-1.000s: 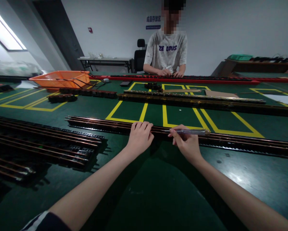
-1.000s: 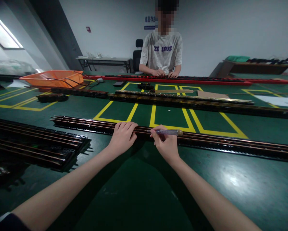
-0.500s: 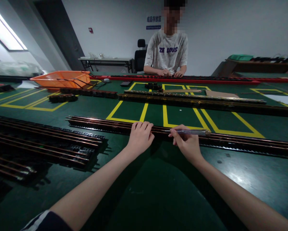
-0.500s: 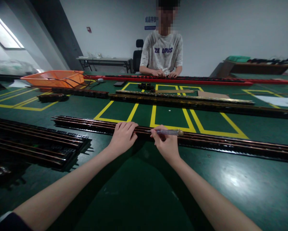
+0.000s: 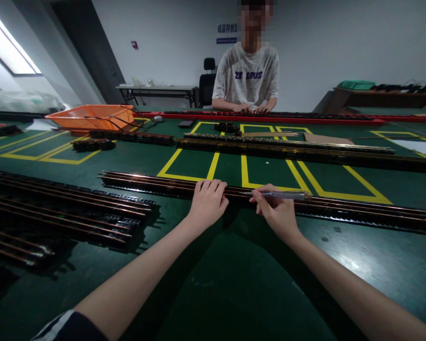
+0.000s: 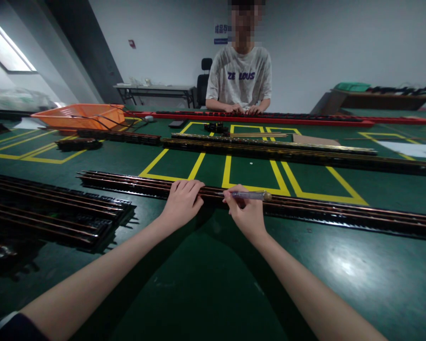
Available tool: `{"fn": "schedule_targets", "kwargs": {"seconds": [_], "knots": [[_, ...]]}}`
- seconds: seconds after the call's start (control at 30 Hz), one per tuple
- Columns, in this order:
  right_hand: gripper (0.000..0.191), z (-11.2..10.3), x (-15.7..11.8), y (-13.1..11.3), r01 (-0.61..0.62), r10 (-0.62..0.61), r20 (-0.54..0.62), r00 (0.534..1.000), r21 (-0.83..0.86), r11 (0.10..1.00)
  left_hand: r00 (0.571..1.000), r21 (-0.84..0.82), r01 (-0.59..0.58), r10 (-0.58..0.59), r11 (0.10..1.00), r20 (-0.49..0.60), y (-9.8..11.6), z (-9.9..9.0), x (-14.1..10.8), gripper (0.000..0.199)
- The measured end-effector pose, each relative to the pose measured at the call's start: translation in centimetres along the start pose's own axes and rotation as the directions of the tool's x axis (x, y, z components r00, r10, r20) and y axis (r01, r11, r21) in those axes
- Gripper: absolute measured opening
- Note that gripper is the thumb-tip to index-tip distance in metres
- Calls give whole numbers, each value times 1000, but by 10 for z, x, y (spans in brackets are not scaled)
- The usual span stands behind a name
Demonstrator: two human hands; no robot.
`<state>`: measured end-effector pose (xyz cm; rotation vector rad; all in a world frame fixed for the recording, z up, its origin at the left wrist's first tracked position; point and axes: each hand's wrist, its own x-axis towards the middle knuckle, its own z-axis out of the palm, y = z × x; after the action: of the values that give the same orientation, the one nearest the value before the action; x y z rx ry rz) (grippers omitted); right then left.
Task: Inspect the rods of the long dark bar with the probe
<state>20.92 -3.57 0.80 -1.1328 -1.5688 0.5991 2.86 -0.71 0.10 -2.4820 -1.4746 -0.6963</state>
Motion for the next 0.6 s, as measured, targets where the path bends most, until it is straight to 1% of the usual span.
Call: {"fn": "schedule_targets", "kwargs": {"seconds": [0.2, 0.6], "knots": [[17, 0, 0, 2, 4, -4, 7, 1000, -11, 1000, 1000, 22, 2, -2, 1000, 1, 0, -1, 0, 27], [18, 0, 0, 3, 14, -14, -2, 1000, 5, 1000, 1000, 5, -4, 4, 1000, -9, -1, 1, 0, 28]]}}
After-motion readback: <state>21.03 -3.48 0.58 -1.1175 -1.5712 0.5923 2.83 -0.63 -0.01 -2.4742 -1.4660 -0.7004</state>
